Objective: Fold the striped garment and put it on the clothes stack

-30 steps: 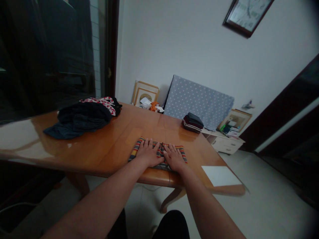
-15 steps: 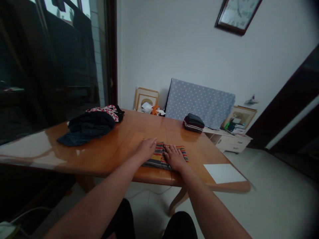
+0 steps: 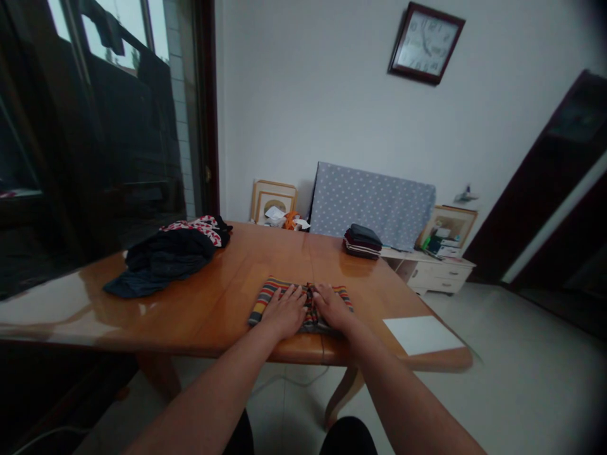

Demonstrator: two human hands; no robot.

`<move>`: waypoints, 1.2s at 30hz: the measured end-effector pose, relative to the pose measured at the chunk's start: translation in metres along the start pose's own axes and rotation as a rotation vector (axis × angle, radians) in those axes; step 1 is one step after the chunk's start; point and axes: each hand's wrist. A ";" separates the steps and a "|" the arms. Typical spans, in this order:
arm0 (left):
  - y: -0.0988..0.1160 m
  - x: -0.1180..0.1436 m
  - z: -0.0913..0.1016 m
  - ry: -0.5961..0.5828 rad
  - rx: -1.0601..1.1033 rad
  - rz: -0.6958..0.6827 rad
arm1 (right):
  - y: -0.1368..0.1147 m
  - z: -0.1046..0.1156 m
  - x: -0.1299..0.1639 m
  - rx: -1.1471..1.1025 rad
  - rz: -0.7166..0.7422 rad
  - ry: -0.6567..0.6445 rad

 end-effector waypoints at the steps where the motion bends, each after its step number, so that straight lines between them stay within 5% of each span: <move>1: -0.001 0.000 0.000 0.002 0.003 -0.001 | 0.004 0.007 0.000 -0.046 -0.022 0.064; 5: -0.005 0.000 -0.005 0.035 0.020 -0.018 | 0.030 0.038 0.012 -0.155 -0.302 0.240; 8: -0.009 -0.002 -0.009 0.053 0.047 -0.035 | 0.052 0.051 0.030 -0.220 -0.478 0.160; 13: -0.010 0.000 -0.001 0.115 0.124 -0.060 | 0.069 0.046 0.052 -0.280 -0.551 0.016; 21: 0.019 0.025 0.023 0.340 0.255 -0.001 | 0.071 0.040 0.042 -0.299 -0.588 -0.059; 28: 0.026 0.017 0.006 0.248 0.586 0.168 | 0.058 0.043 0.039 -0.399 -0.517 -0.005; 36: 0.020 0.010 0.006 0.180 0.658 0.247 | 0.024 0.059 0.035 -0.441 -0.339 0.170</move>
Point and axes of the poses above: each hand's wrist, its own x-axis away from the middle knuckle, its own z-axis out of the back of the hand, y = z × x, and after that the axes turned 7 degrees about x, right-handed
